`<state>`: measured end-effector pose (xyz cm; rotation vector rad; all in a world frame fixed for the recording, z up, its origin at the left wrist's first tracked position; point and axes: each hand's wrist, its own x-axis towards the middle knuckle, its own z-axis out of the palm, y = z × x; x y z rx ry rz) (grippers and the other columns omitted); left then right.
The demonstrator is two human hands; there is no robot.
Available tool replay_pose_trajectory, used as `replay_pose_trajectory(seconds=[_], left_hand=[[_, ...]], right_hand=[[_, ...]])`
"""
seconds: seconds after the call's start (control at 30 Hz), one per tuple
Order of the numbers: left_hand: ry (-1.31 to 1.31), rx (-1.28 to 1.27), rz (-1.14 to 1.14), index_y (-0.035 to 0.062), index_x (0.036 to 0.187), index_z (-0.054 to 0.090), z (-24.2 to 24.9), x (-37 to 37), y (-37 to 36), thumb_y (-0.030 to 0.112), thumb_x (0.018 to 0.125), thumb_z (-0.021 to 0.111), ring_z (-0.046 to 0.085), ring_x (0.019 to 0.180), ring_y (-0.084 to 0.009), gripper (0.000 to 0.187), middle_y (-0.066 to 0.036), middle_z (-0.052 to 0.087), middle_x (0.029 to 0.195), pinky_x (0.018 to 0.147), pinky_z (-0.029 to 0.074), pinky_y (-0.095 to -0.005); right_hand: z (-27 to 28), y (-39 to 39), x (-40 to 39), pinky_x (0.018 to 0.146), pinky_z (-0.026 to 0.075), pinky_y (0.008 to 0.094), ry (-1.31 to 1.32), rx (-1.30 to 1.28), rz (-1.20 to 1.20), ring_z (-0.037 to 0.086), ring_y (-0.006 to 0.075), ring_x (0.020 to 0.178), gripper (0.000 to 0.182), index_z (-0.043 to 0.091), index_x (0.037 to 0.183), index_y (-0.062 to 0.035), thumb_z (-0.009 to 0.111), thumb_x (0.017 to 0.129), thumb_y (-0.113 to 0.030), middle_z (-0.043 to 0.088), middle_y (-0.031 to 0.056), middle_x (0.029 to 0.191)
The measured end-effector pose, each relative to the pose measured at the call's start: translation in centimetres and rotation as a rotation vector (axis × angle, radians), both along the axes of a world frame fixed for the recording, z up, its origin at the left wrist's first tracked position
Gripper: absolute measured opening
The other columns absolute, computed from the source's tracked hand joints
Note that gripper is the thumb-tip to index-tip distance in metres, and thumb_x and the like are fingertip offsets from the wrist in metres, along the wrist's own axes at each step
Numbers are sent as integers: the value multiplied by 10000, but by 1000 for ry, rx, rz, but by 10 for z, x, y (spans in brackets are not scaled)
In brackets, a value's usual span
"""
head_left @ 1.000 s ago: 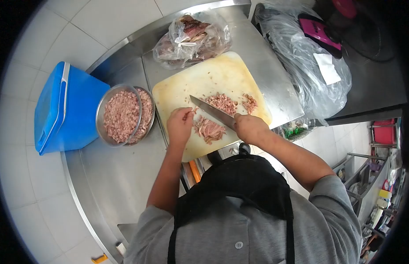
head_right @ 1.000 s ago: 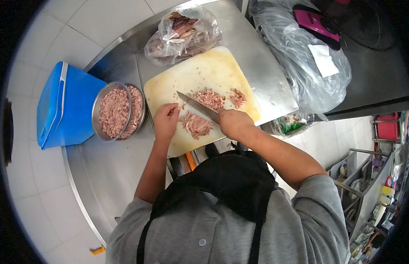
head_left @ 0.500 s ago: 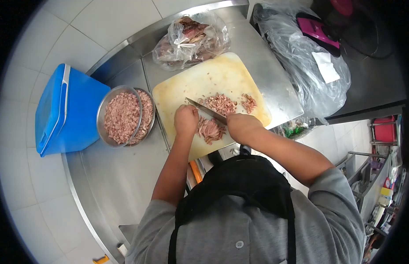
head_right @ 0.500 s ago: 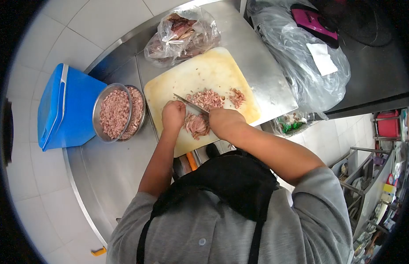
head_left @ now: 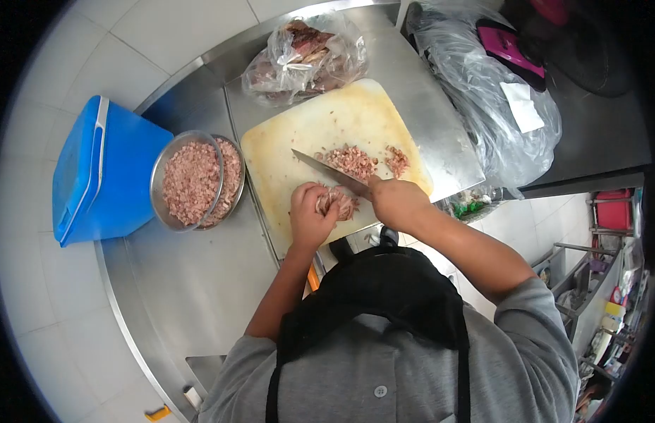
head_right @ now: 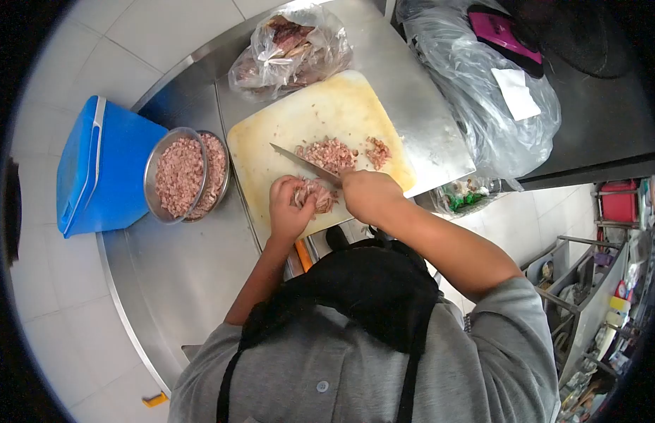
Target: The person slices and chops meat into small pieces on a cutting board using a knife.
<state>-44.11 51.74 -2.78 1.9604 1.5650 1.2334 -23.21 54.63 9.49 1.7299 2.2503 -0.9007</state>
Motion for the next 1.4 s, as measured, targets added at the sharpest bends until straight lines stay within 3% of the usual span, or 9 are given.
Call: replay_pose_trajectory(seconds=[0.3, 0.5, 0.77, 0.9, 1.0, 1.27, 1.4], left_hand=[[68, -16, -96, 38, 977, 717, -11, -7, 0, 43, 803, 717, 590, 1037, -328, 174, -124, 628, 1073, 901, 492, -420], [49, -4, -109, 42, 983, 730, -19, -10, 6, 40, 797, 727, 592, 1033, -327, 186, -124, 632, 1080, 896, 495, -419], [-21, 31, -71, 31, 943, 722, -8, -5, -5, 26, 772, 735, 599, 1004, -325, 172, -137, 628, 1048, 871, 495, -405], [2, 43, -81, 25, 927, 718, -16, -7, -2, 12, 771, 725, 603, 990, -317, 157, -128, 625, 1039, 855, 499, -402], [19, 48, -98, 23, 925, 720, -21, -8, -4, 9, 773, 722, 605, 989, -313, 153, -122, 626, 1042, 853, 501, -401], [-2, 52, -85, 25, 922, 723, -7, -13, -7, 21, 754, 748, 606, 984, -309, 170, -113, 628, 1065, 843, 508, -403], [8, 37, -158, 33, 909, 721, -18, -15, -3, 37, 726, 780, 603, 985, -314, 193, -118, 623, 1052, 848, 506, -406]], right_hand=[[42, -27, 9, 771, 578, 492, -139, -113, 142, 726, 404, 900, 217, 589, 1095, 45, 522, 909, -46, 722, 258, 963], [-26, -4, -25, 785, 576, 490, -48, -22, 86, 726, 396, 926, 233, 598, 1109, 29, 520, 907, -54, 727, 242, 987], [52, -23, 1, 765, 575, 487, -168, -61, 110, 726, 401, 909, 238, 590, 1118, 32, 538, 898, -43, 722, 254, 962], [25, -30, -3, 753, 577, 483, -167, -98, 142, 727, 396, 907, 213, 599, 1095, 21, 523, 906, -43, 724, 239, 952], [-35, -19, -18, 752, 582, 472, 6, 94, 160, 729, 386, 906, 161, 612, 1028, 4, 532, 909, -70, 729, 230, 963], [49, -26, -1, 763, 576, 496, -155, -90, 140, 728, 394, 902, 216, 582, 1079, 31, 563, 893, -79, 721, 249, 955], [-9, -33, -10, 766, 574, 499, -35, -18, 72, 720, 409, 884, 209, 586, 1068, 33, 545, 891, -71, 724, 238, 950]])
